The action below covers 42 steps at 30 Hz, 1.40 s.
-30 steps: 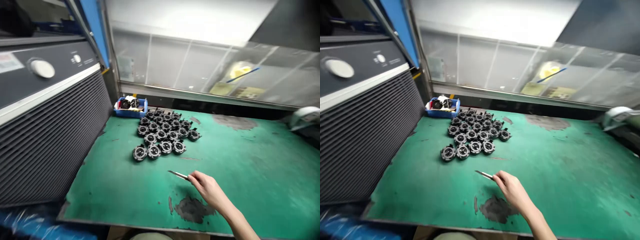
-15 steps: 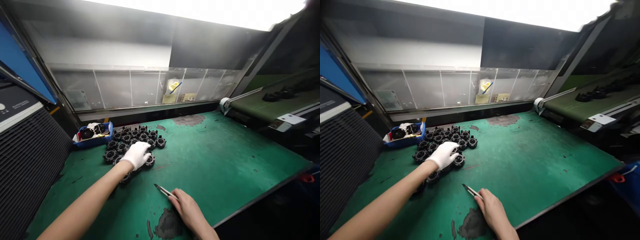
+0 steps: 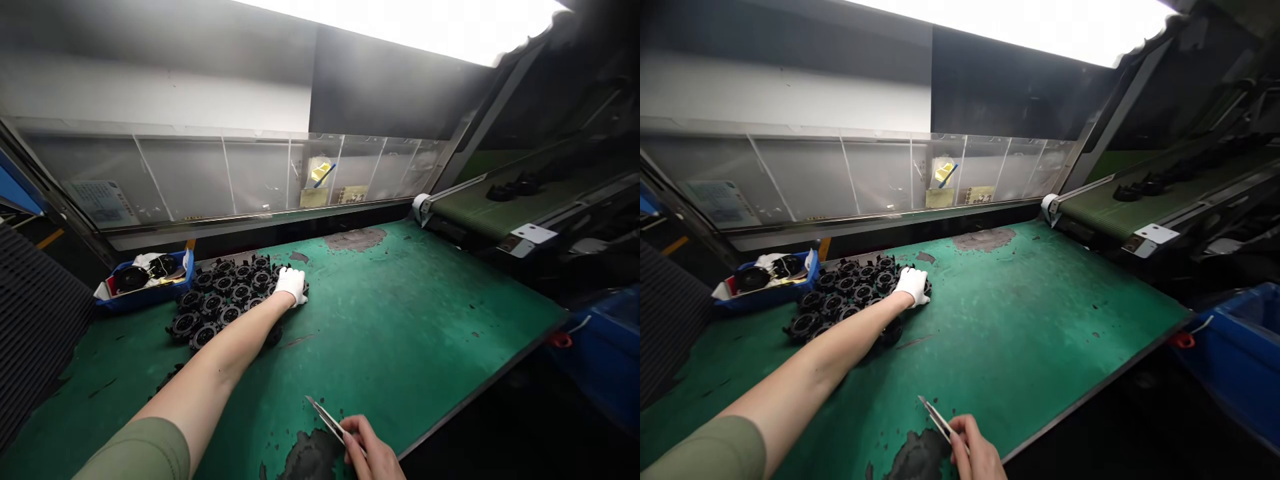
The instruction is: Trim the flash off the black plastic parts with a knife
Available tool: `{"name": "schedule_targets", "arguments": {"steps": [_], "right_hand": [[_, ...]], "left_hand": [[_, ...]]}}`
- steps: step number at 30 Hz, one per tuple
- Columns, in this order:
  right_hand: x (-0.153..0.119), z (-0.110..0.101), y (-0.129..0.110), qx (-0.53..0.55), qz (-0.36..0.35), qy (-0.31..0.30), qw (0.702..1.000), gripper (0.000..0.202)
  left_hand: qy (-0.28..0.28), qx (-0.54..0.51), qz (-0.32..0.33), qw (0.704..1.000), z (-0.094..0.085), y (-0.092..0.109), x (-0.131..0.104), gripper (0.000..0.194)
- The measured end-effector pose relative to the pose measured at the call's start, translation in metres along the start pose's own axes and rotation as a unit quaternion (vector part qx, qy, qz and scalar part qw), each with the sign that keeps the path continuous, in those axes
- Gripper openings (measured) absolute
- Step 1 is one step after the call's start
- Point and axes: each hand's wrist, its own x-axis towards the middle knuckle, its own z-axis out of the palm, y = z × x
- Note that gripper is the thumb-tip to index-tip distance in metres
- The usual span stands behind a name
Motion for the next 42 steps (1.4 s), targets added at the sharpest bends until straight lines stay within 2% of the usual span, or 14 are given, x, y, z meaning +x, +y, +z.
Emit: {"name": "schedule_targets", "arguments": {"steps": [4,6,9,11,13,18,20,21,23,25,28,32,36,42], "right_hand": [[0.011,-0.003,-0.003,0.025,-0.002,0.04,0.999,0.045],[0.013,-0.001,-0.004,0.04,0.008,0.06,0.997,0.054],[0.012,0.006,-0.001,0.117,0.046,0.033,0.992,0.069],[0.01,0.009,0.003,0.189,0.063,0.0,0.98,0.074],[0.007,0.01,0.005,0.211,0.075,-0.011,0.974,0.075],[-0.002,0.001,-0.001,0.181,0.095,-0.017,0.979,0.057],[-0.001,-0.003,-0.005,0.192,0.1,-0.021,0.976,0.054],[0.0,-0.004,-0.007,0.191,0.104,-0.026,0.976,0.053],[0.004,-0.005,-0.009,0.176,0.11,-0.034,0.978,0.05],[0.01,-0.004,-0.012,0.154,0.108,-0.03,0.982,0.047],[0.026,0.002,-0.021,0.127,0.096,0.012,0.987,0.046],[0.05,0.013,-0.036,0.129,0.09,0.055,0.986,0.057],[0.077,0.026,-0.047,0.185,0.079,0.053,0.978,0.069],[0.13,0.083,-0.079,0.298,0.048,-0.013,0.953,0.069]], "left_hand": [[-0.03,-0.015,0.069,0.997,-0.008,0.007,-0.01,0.044],[-0.05,-0.026,0.103,0.993,-0.012,0.01,-0.02,0.044],[-0.071,-0.035,0.133,0.988,-0.017,0.014,-0.043,0.047],[-0.082,-0.037,0.146,0.985,-0.018,0.017,-0.067,0.059],[-0.089,-0.042,0.156,0.983,-0.017,0.021,-0.103,0.079],[-0.089,-0.073,0.179,0.977,0.0,0.029,-0.229,0.043],[-0.057,-0.092,0.177,0.978,0.011,0.026,-0.275,0.03],[-0.033,-0.104,0.175,0.978,0.015,0.024,-0.293,0.027],[-0.012,-0.142,0.171,0.975,0.021,0.02,-0.316,0.04],[-0.012,-0.177,0.176,0.968,0.022,0.015,-0.326,0.036],[-0.006,-0.214,0.149,0.965,0.021,0.003,-0.327,0.007],[0.062,-0.239,0.092,0.965,0.031,-0.012,-0.342,0.013],[0.131,-0.254,0.048,0.957,0.04,-0.01,-0.37,0.015],[0.187,-0.224,0.013,0.956,0.04,-0.006,-0.38,0.017]]}}
